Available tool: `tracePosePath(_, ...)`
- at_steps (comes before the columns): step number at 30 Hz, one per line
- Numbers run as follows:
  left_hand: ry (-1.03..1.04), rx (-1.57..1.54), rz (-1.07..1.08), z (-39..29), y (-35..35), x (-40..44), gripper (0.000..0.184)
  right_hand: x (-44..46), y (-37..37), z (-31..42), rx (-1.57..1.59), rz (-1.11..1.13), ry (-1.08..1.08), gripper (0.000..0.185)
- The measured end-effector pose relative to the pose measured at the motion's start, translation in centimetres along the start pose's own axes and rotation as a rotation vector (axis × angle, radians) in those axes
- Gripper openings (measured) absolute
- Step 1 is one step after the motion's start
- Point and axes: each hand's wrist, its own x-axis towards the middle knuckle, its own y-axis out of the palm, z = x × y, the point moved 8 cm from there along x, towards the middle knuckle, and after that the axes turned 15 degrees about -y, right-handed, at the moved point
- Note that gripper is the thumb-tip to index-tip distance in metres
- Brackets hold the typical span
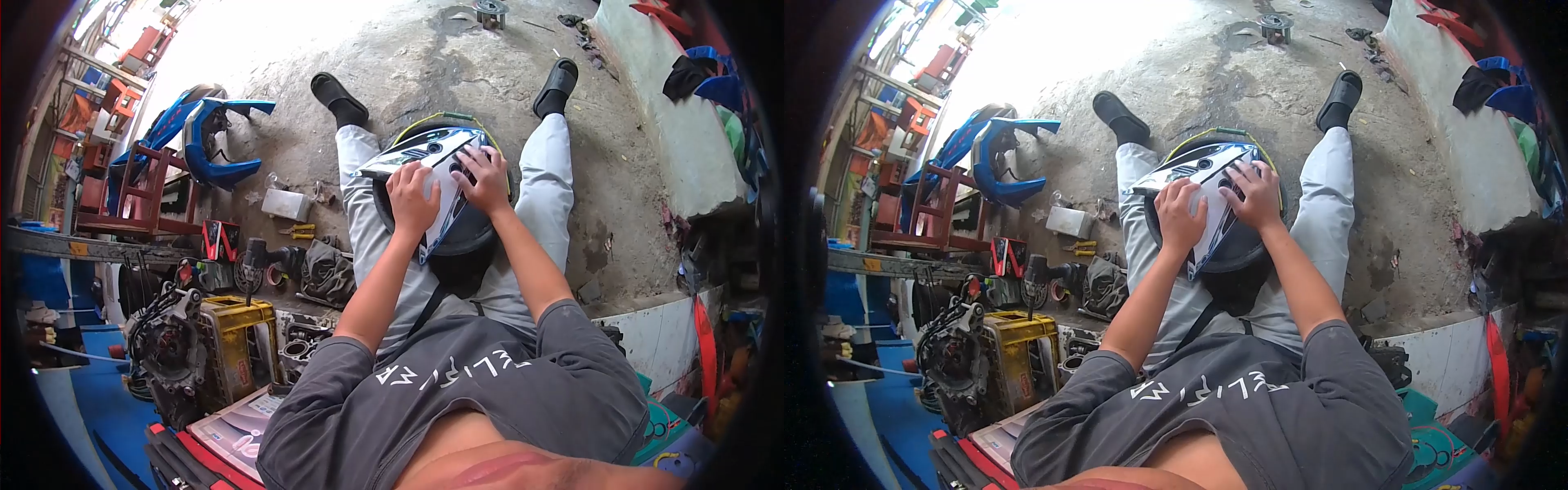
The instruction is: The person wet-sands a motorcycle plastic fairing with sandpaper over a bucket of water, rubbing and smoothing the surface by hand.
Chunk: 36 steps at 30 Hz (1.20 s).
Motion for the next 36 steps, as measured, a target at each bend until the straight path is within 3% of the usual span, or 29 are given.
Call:
tracePosePath(3, 0.013, 0.004, -0.025, -0.2, -0.1, 0.0, 0.031, 0.4, -0.7, 2.0, 0.049, 0.022, -0.186, 0.047)
tracePosePath(7, 0.0, -0.003, -0.005, -0.2, 0.1, 0.1, 0.031, 0.1, -0.4, -0.6, -0.033, -0.024, 0.041, 0.049)
tracePosePath(11, -0.002, 0.0, -0.003, 0.0, 0.1, 0.1, 0.031, 0.4, -0.7, 2.1, 0.074, 0.018, -0.179, 0.047)
tracePosePath(15, -0.005, -0.006, 0.009, 0.0, 0.2, 0.2, 0.031, 0.0, -0.4, -0.6, 0.033, -0.019, 0.071, 0.048)
tracePosePath(19, 0.008, 0.003, -0.014, -0.2, 0.0, 0.3, 0.03, 0.3, -0.5, 1.3, 0.065, -0.009, -0.142, 0.044)
tracePosePath(23, -0.009, -0.007, -0.015, -0.2, 0.0, -0.1, 0.03, -0.2, 0.2, -1.1, 0.073, -0.006, 0.09, 0.047)
tracePosePath(27, -0.002, -0.001, -0.006, -0.1, 0.2, 0.3, 0.03, 0.4, -0.4, 1.4, 0.073, 0.011, -0.138, 0.046)
tracePosePath(31, -0.017, -0.006, 0.007, 0.0, 0.3, 0.0, 0.03, 0.2, 0.1, -0.3, 0.09, -0.016, 0.013, 0.047)
tracePosePath(36, -0.004, 0.013, -0.009, -0.1, 0.2, 0.3, 0.031, 0.6, -0.9, 1.3, 0.062, -0.004, -0.113, 0.045)
